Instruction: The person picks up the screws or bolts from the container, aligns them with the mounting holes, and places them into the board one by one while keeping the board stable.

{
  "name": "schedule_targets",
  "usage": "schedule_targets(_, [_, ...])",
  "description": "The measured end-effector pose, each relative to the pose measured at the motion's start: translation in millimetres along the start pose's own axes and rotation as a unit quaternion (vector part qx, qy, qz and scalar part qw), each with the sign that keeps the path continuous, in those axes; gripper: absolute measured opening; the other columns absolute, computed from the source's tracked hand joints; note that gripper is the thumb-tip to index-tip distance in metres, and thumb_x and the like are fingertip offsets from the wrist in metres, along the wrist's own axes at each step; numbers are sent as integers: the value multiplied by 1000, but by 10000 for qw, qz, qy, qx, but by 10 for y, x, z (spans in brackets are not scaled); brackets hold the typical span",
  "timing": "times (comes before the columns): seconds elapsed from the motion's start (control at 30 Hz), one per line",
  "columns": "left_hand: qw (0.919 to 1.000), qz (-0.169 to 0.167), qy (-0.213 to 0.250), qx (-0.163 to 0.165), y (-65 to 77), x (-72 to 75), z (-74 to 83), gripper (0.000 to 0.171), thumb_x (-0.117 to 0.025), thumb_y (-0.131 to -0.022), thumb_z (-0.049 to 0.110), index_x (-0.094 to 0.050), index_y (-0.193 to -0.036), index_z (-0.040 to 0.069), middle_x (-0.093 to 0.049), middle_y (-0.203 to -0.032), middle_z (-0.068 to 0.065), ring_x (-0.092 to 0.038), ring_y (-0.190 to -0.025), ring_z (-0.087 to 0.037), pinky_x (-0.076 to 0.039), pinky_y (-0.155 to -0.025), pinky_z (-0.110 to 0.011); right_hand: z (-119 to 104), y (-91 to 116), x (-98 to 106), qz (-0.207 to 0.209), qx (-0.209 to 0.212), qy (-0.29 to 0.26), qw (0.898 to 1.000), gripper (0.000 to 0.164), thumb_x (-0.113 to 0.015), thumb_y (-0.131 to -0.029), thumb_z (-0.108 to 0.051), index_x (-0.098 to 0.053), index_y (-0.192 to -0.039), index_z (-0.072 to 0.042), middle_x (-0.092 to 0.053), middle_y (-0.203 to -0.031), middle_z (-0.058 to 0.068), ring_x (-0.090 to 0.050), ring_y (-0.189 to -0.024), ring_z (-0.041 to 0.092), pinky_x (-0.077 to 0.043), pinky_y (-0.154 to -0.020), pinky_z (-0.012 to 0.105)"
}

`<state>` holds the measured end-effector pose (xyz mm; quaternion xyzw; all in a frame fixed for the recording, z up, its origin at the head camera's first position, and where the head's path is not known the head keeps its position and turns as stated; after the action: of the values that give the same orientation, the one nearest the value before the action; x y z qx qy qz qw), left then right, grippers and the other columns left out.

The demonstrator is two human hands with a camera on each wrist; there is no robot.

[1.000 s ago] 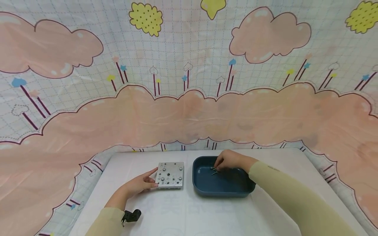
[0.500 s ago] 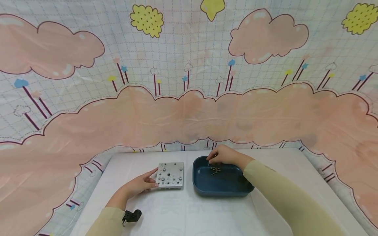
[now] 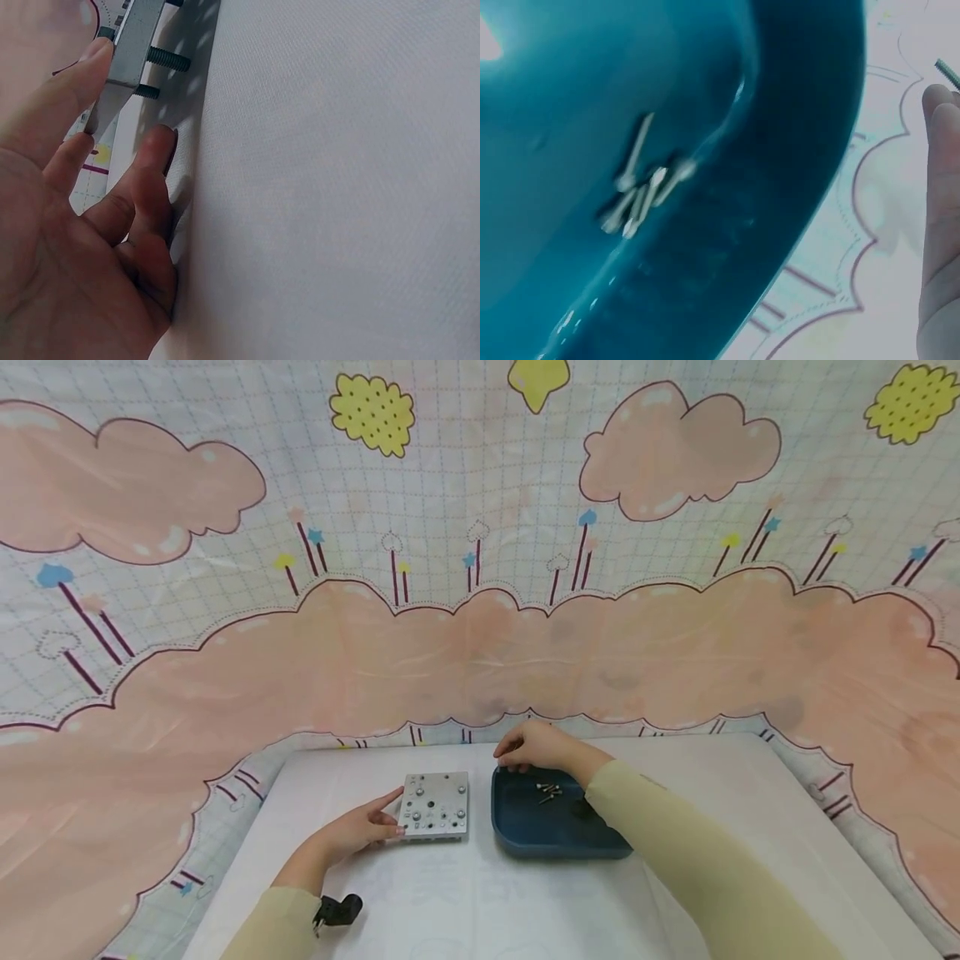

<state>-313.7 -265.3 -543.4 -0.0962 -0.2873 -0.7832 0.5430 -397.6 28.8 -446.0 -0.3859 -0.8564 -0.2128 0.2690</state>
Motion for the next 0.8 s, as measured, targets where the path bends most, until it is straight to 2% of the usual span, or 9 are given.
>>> schedule_targets(0.1, [10000,28,2,25,13,-2,5,87,-78,-87,27,-29,-158,19,-62,-106,-6,-54,-87,-20,-44,-74,-34,-88,-80,-65,-56,67,-155,9998,16,-71,-93,-19,-76,-107,-12,-73,-91,7,-69,-89,35,-55,-80,45])
schedule_targets(0.3, [10000,81,8,24,18,2,22,86,-78,-86,27,-30,-157,19,-62,-105,-6,-54,-87,-20,-45,-74,-33,-229,-269,-194,-123,203,-371,9990,14,-71,-92,-16,-77,-105,-12,-74,-90,2,-70,-83,24,-56,-75,39])
schedule_targets(0.4, [10000,69,33,39,15,1,15,86,-78,-86,27,-30,-157,20,-62,-104,-6,-54,-86,-19,-44,-73,-33,-303,-361,-271,-193,281,-377,9987,14,-71,-92,-15,-77,-104,-11,-74,-94,7,-69,-85,23,-56,-74,36])
schedule_targets(0.53, [10000,69,35,57,10,2,12,87,-79,-86,28,-30,-157,20,-62,-103,-5,-54,-85,-19,-45,-73,-33,-379,-489,-367,-277,255,-378,9986,13,-71,-93,-15,-76,-104,-11,-73,-100,13,-69,-92,30,-56,-77,39])
schedule_targets(0.8, [10000,21,74,56,23,-4,6,87,-78,-86,29,-29,-157,19,-63,-102,-5,-55,-85,-19,-45,-74,-33,-513,-750,-559,-397,238,-322,9984,9,-71,-92,-11,-76,-99,-9,-73,-102,16,-69,-89,28,-55,-80,41])
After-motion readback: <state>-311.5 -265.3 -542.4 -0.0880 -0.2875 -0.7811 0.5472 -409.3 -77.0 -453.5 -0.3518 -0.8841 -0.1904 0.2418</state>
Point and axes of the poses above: each hand's wrist, its own y-axis away from the middle knuckle, its own x-axis out of the back of the hand, z = x × y, the point moved 7 cm from there along -y, towards the middle knuckle
